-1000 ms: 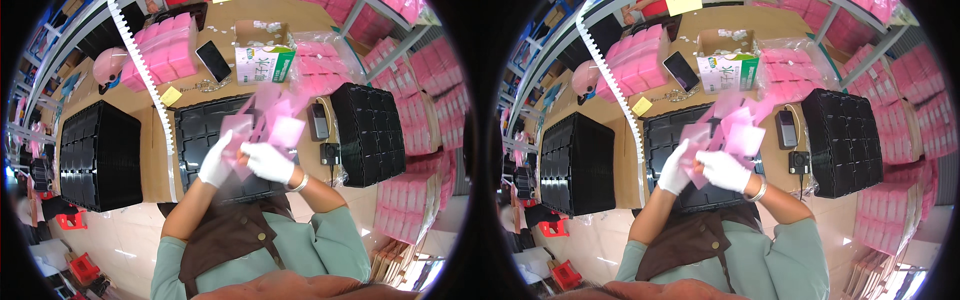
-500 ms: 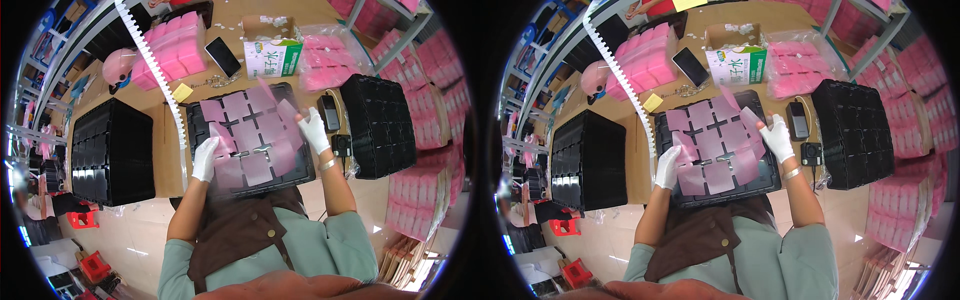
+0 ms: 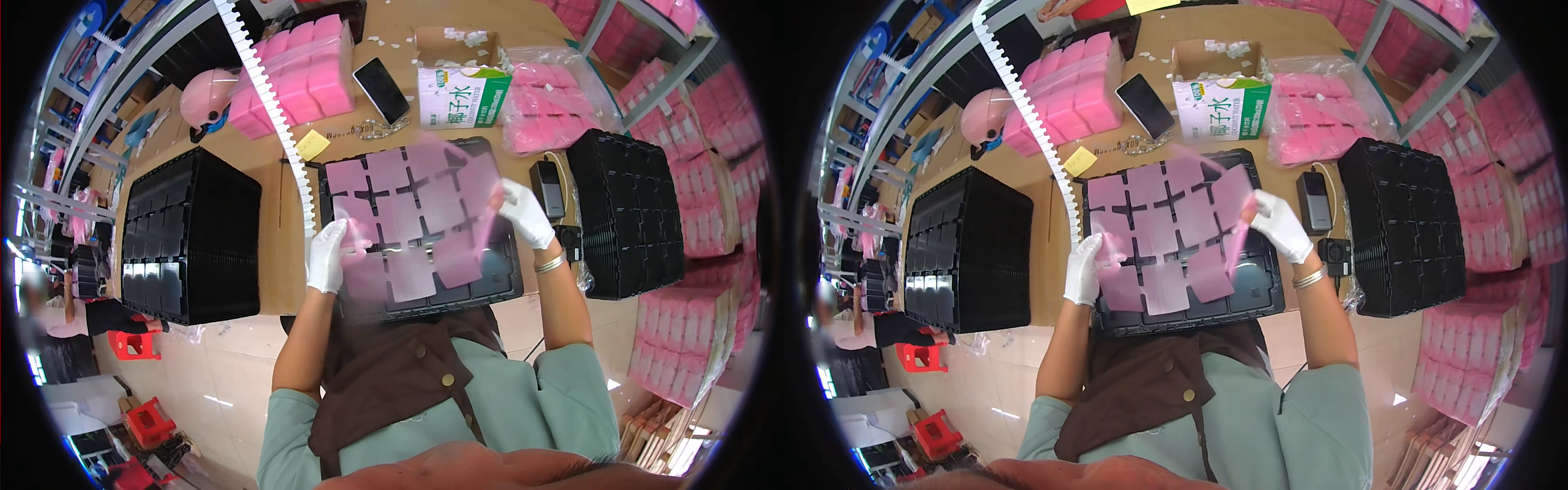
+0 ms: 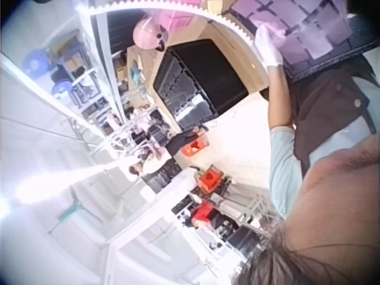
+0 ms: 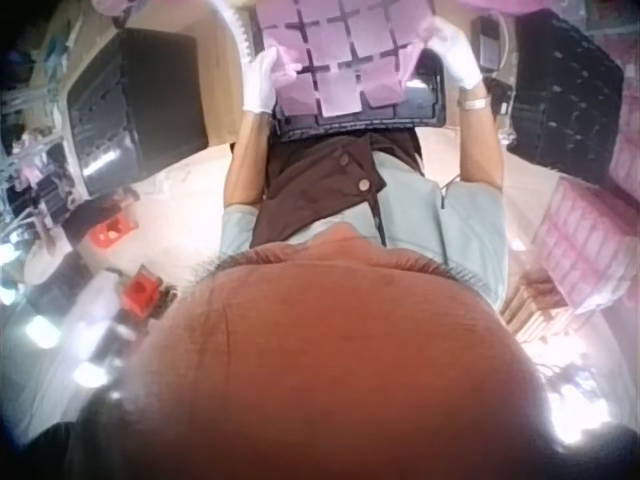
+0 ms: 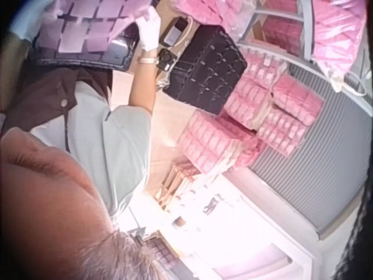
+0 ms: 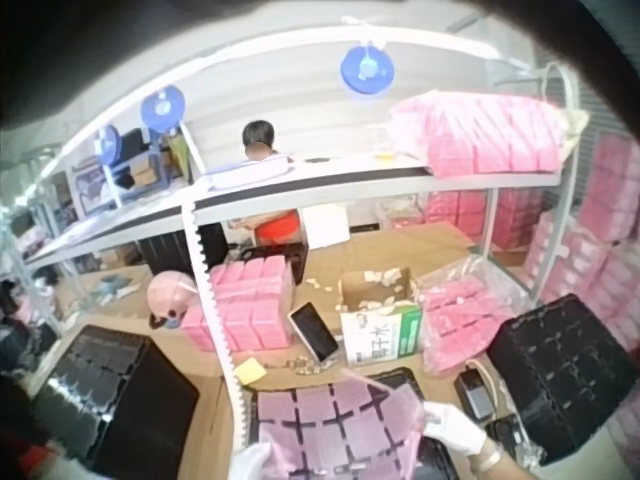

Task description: The person assembles black plastic tray components by hand, then inserts pink foam dividers into them.

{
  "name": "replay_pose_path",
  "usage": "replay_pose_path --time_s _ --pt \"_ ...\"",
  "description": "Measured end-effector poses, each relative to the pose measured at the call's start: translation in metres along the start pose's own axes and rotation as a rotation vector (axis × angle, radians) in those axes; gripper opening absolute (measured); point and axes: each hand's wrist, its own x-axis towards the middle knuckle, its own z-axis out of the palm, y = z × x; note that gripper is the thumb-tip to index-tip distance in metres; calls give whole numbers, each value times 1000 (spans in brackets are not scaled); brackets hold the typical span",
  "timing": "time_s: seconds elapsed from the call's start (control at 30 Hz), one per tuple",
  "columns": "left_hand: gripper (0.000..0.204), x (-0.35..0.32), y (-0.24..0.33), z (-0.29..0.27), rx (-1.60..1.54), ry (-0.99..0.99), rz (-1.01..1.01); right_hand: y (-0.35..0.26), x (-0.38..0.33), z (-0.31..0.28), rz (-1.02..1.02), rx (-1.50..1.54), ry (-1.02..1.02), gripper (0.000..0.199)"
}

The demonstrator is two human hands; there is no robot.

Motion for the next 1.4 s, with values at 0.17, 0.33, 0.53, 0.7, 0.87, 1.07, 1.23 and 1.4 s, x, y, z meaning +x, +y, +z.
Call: replay_pose_path --time_s 0.17,0.33,0.53,0.7,0.87,1.07,1.23,1.4 --pt "26 0 -1 -4 167 103 10 1 -19 5 183 -28 319 23" --pt "29 1 -8 -6 424 146 33 14 -40 11 345 -284 347 36" --pt "31 -10 -4 -3 560 217 39 23 -46 24 371 -640 356 43" --pt "31 -9 -8 -4 700 228 136 15 -36 29 377 -834 495 41" --pt "31 -7 -5 1 689 246 116 15 -38 30 356 -791 452 42" --pt "32 -11 -4 -8 674 285 93 0 -52 37 387 -758 390 42" --pt "34 -12 -1 -17 759 279 102 4 -54 44 420 -712 390 44" --pt "35 -8 -3 -16 796 272 119 8 -51 52 399 -881 442 45"
